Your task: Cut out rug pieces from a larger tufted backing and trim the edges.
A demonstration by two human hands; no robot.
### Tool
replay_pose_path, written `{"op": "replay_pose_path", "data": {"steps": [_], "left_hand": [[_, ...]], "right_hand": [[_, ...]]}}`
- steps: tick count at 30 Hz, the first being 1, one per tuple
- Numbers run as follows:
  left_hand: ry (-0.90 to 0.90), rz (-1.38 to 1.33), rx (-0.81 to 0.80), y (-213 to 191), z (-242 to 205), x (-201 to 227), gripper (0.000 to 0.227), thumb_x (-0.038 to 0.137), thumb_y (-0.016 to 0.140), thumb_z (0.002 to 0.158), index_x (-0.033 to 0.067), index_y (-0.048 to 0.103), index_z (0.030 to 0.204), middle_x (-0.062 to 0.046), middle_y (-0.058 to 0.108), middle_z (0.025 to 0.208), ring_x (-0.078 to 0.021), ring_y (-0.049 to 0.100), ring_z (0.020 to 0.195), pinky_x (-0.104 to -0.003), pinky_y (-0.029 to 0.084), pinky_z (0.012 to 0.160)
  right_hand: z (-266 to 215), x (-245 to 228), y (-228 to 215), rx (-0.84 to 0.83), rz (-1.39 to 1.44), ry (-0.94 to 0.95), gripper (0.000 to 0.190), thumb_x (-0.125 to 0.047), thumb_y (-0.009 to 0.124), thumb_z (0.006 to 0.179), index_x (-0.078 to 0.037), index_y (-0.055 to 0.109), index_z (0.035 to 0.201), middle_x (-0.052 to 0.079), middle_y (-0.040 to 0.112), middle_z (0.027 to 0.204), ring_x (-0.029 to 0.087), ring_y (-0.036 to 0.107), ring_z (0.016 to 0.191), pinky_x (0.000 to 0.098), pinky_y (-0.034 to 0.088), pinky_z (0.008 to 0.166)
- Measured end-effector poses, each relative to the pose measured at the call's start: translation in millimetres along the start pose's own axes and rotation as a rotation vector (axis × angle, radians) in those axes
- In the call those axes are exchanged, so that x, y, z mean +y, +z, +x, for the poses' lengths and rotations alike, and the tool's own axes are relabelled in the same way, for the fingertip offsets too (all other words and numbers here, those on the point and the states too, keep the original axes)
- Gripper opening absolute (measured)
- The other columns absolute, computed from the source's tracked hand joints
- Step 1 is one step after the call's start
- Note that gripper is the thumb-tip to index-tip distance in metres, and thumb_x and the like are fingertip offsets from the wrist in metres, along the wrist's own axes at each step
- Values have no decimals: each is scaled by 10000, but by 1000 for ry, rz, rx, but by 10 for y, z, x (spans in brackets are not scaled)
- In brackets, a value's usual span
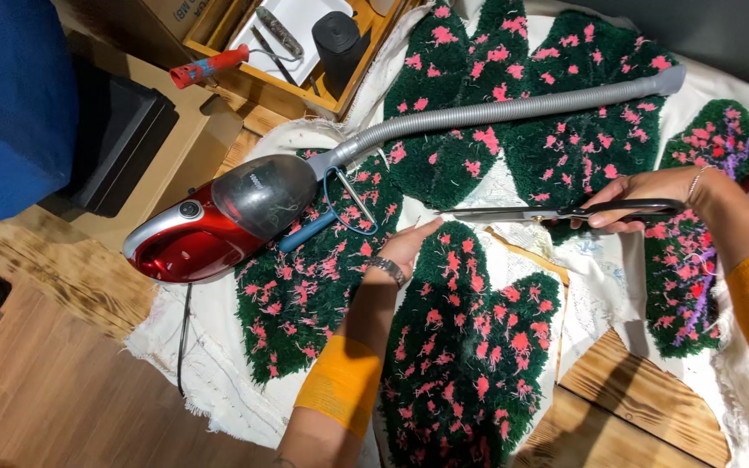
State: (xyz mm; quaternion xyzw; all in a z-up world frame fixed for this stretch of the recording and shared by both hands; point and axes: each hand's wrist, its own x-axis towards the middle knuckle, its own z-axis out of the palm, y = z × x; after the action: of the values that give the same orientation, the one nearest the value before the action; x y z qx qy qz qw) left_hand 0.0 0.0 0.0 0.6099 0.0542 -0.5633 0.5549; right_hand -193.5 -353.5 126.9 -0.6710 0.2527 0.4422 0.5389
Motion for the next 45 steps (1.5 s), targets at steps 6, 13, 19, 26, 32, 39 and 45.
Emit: {"op": "replay_pose_path", "data": {"steps": [6, 13, 19, 26, 32, 39, 45], "left_hand": [[70, 71, 67, -140, 420, -264, 961, 375, 838, 790, -10, 369, 1535, -225, 468, 1555, -290, 390, 1481, -408, 270, 1218], [42, 63, 83, -118, 348, -203, 881, 332, 833, 758, -5, 464, 1484, -200, 557, 1502, -279, 460, 1428, -418, 311, 1190], [28, 147, 119, -62, 69, -53, 978, 410, 840, 791, 5, 371, 1547, -244, 449, 1550, -323, 396, 1473, -464, 307, 1201], [-33, 160, 88, -50, -66, 29, 1044, 483, 812, 755, 59, 331, 1579, -244, 364, 1606, -341, 310, 1508, -543, 250, 1199], [-50, 142, 55, -121, -4, -15, 1078, 487, 813, 754, 64, 285, 1594, -252, 312, 1625, -346, 261, 1532, -562, 211, 1216], [5, 43, -47, -212, 221, -135, 1121, 441, 862, 731, -10, 275, 1573, -282, 323, 1622, -314, 204, 1557, -497, 120, 1239], [-21, 72, -24, -130, -56, 61, 1061, 439, 835, 685, 1, 407, 1551, -250, 335, 1604, -317, 215, 1530, -504, 108, 1216]], "right_hand": [[82, 37, -224, -13, -26, 39, 473, -354, 766, 863, -41, 739, 1217, -32, 571, 653, 92, 516, 546, 274, 424, 487], [206, -66, -259, -74, -28, 27, 473, -333, 757, 838, -60, 737, 1225, -20, 540, 590, 95, 491, 520, 269, 397, 472], [345, -73, -313, -102, -41, 21, 522, -339, 764, 829, -58, 707, 1265, -42, 528, 597, 83, 490, 536, 258, 369, 470], [492, -174, -361, -160, -12, 7, 522, -313, 778, 835, -13, 695, 1255, -44, 516, 595, 76, 486, 532, 251, 377, 470], [494, -366, -365, -186, -25, 8, 498, -287, 762, 851, -1, 690, 1253, -22, 520, 564, 83, 476, 483, 259, 365, 436], [386, -537, -369, -240, -73, -49, 489, -299, 727, 878, 3, 685, 1261, -19, 523, 548, 85, 489, 478, 254, 387, 448], [406, -598, -426, -244, -76, -9, 479, -293, 720, 883, -1, 678, 1261, -24, 512, 545, 91, 487, 473, 269, 408, 454]]}}
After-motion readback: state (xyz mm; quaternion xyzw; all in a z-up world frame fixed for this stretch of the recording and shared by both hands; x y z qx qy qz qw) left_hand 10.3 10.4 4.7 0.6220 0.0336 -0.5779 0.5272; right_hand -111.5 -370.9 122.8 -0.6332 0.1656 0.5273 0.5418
